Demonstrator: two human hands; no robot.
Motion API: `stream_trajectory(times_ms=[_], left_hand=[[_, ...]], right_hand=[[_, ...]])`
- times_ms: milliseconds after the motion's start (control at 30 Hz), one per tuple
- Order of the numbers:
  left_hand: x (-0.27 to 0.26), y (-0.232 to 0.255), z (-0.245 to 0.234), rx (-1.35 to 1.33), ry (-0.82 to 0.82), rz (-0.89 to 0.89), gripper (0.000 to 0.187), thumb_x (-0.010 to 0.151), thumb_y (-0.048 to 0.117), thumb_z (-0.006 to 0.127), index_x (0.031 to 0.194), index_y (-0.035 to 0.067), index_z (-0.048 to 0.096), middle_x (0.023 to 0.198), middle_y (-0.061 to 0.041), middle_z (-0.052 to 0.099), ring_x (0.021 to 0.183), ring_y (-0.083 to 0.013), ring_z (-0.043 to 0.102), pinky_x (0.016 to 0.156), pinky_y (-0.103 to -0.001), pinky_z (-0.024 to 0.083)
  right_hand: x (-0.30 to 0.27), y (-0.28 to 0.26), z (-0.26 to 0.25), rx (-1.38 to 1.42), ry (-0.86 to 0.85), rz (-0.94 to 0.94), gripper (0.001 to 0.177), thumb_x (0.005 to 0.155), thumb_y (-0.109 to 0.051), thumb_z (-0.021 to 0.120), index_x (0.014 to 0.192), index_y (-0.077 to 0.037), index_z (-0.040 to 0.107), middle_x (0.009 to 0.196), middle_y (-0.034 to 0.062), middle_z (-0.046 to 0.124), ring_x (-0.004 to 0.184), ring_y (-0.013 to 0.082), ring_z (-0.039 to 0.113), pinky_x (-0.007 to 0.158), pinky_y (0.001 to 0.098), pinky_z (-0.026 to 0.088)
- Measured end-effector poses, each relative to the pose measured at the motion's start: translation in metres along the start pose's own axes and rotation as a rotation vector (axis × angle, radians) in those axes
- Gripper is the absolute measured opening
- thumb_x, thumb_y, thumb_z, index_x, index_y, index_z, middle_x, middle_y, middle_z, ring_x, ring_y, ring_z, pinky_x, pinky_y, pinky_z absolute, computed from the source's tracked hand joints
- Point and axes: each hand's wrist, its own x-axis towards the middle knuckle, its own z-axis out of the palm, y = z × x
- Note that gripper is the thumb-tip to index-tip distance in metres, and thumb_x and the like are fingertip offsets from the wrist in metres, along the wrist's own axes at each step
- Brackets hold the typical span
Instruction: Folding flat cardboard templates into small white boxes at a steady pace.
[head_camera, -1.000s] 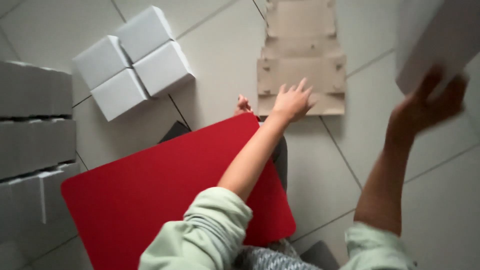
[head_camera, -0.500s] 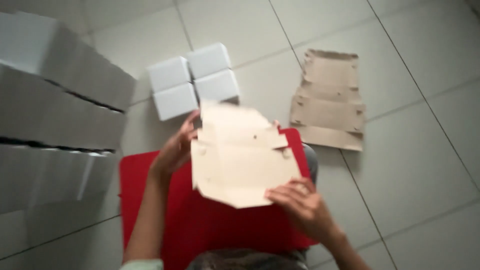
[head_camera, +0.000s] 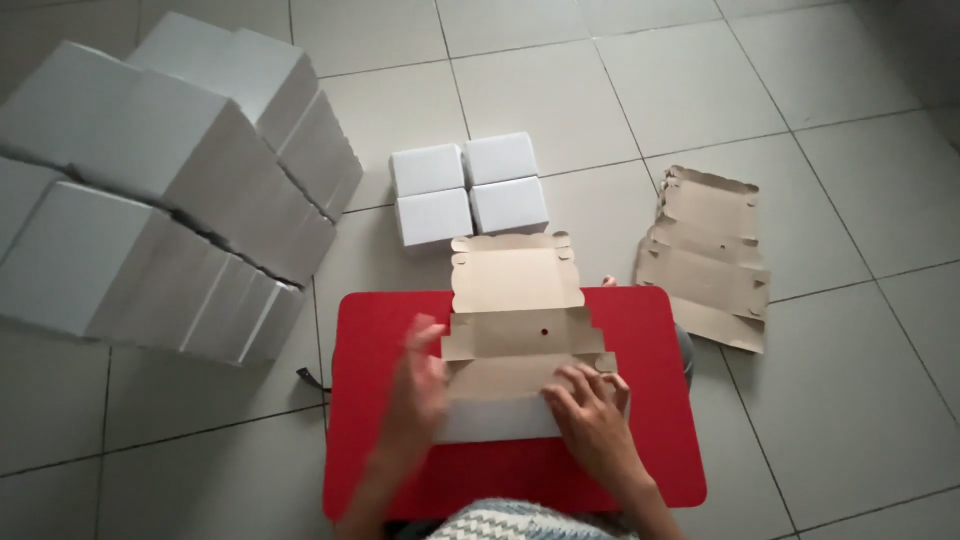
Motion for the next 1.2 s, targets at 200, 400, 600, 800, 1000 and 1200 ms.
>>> stream_trajectory(times_ms=[200, 400, 600, 800, 1000, 1200], left_hand=[[-0.039, -0.035, 0.074, 0.99, -0.16, 0.528, 0.086, 0.096, 0.043, 0.056, 0.163, 0.006, 0.019, 0.172, -0.013, 0.018, 0.16, -0.03, 0.011, 0.127, -0.057, 0.005], [-0.05, -0.066, 0.061, 0.909, -0.156, 0.303, 0.067, 0.104, 0.032, 0.042, 0.165, 0.014, 0.021, 0.174, -0.013, 0.003, 0.159, -0.0312, -0.003, 0.124, -0.056, -0.009], [-0.046, -0.055, 0.068, 1.101, 0.014, 0.346, 0.074, 0.097, 0.034, 0.046, 0.166, 0.021, 0.02, 0.173, -0.019, 0.005, 0.16, -0.0373, -0.001, 0.121, -0.069, -0.003], [-0.044, -0.065, 0.063, 1.022, 0.014, 0.318, 0.077, 0.099, 0.041, 0.044, 0.166, 0.021, 0.014, 0.173, -0.021, -0.003, 0.158, -0.0379, -0.007, 0.117, -0.072, -0.006], [-0.051, -0.073, 0.054, 0.949, -0.008, 0.311, 0.081, 0.097, 0.046, 0.051, 0.165, 0.012, 0.021, 0.17, -0.025, 0.013, 0.157, -0.0435, 0.008, 0.121, -0.068, 0.001], [-0.073, -0.035, 0.003, 0.919, -0.526, 0.272, 0.133, 0.076, 0.095, 0.062, 0.164, 0.022, -0.007, 0.165, -0.022, -0.028, 0.152, -0.0348, -0.028, 0.119, -0.058, -0.016]], right_hand=[[-0.004, -0.004, 0.056, -0.107, -0.01, -0.01, 0.07, 0.095, -0.019, 0.049, 0.16, -0.01, 0.028, 0.171, 0.0143, 0.019, 0.16, 0.0266, 0.013, 0.125, 0.053, 0.004], [-0.011, 0.005, 0.037, -0.099, -0.086, 0.329, 0.066, 0.106, -0.034, 0.033, 0.164, -0.007, 0.02, 0.172, 0.0188, 0.014, 0.16, 0.031, 0.008, 0.121, 0.0655, -0.002], [-0.006, -0.027, 0.068, -0.003, -0.093, -0.008, 0.068, 0.097, -0.023, 0.042, 0.163, -0.014, 0.029, 0.169, 0.0174, 0.024, 0.156, 0.0284, 0.021, 0.119, 0.0644, 0.007], [-0.01, 0.0, 0.044, -0.03, 0.393, 0.116, 0.078, 0.085, -0.03, 0.072, 0.149, 0.004, 0.045, 0.162, 0.0269, 0.037, 0.149, 0.0426, 0.036, 0.122, 0.0539, 0.026], [-0.023, 0.008, 0.023, -0.109, -0.067, 0.263, 0.086, 0.099, -0.061, 0.048, 0.163, -0.01, 0.023, 0.169, 0.018, 0.02, 0.158, 0.0309, 0.013, 0.125, 0.0554, -0.005], [-0.037, 0.007, -0.008, -0.207, -0.153, 0.067, 0.148, 0.07, -0.1, 0.057, 0.161, 0.0, -0.005, 0.17, 0.0181, -0.012, 0.157, 0.0273, -0.016, 0.122, 0.0521, -0.016]])
